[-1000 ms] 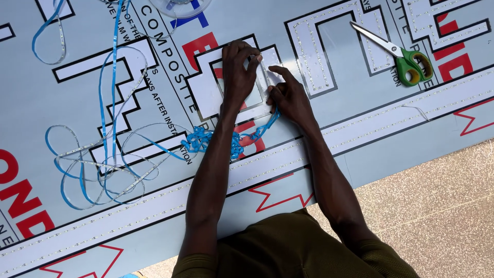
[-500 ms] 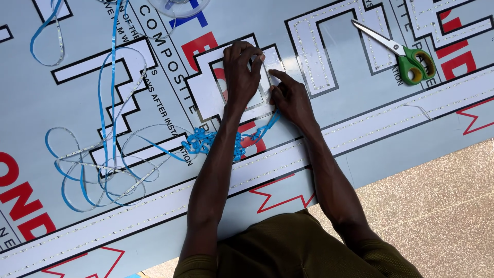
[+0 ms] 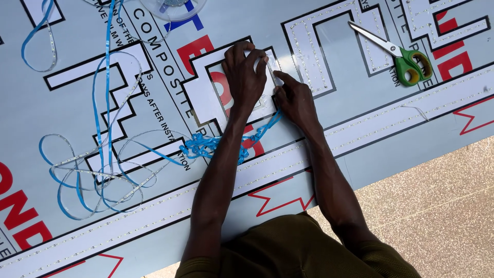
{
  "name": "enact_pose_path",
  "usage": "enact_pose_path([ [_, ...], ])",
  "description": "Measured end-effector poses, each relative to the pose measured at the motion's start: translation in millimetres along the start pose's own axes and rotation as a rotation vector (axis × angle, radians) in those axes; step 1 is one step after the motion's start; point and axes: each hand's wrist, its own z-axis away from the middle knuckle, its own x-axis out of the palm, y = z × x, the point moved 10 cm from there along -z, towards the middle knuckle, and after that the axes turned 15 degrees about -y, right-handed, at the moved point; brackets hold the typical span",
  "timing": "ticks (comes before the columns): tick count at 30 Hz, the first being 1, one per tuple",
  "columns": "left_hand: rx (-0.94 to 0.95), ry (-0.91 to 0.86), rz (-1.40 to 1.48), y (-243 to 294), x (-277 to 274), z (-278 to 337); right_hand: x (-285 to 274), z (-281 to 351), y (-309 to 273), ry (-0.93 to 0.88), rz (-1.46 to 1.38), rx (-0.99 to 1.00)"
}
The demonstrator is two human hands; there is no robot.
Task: Applying and cutting LED strips onto a sign letter cutout
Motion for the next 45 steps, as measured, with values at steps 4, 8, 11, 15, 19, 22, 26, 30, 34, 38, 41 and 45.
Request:
enact_pose_path([
  [4,-0.014,-0.004,0.001,2.0,0.6,0.1,5.7,-2.5,6.0,0.025,0.026,-0.011],
  [8,-0.030,-0.002,-0.032,2.0,1.5,-1.2,4.9,-2.1,3.3,0.023,0.038,-0.010],
  [11,-0.077,-0.016,-0.021,-4.6,4.8,-1.8,5.2,-1.2,1.4,0.008,0.022,-0.001],
  [15,-0.092,-0.022,-0.046,3.7,-0.1,-2.7,4.4,-1.5,2.0,0.011,0.052,-0.002],
  [19,-0.004,-0.008,-0.088,12.9,-1.5,-2.0,2.3,2.1,-6.9,0.017,0.037,-0.069],
  [22,0.003,0.015,-0.141,17.2,-4.3,-2.3,4.0,0.4,-3.7,0.007,0.069,-0.046],
  [26,0.051,-0.005,-0.219,20.4,-4.9,-2.5,4.9,0.5,-0.6,0.010,0.058,-0.006],
  [30,0.101,-0.023,-0.240,22.9,-4.4,1.1,10.0,-2.4,9.4,0.013,0.153,0.104],
  [34,0.102,-0.037,-0.235,16.1,-1.2,1.0,20.3,-10.4,17.3,-0.082,0.257,0.198],
  [38,0.086,-0.059,-0.279,17.2,3.5,0.2,16.3,1.2,2.6,-0.157,0.274,0.280],
  [41,0.063,-0.104,-0.263,13.8,5.2,-2.6,13.6,2.2,0.8,-0.147,0.225,0.246],
  [45,0.042,-0.189,0.022,20.8,1.6,30.6,5.5,26.0,21.3,-0.027,-0.203,-0.020],
])
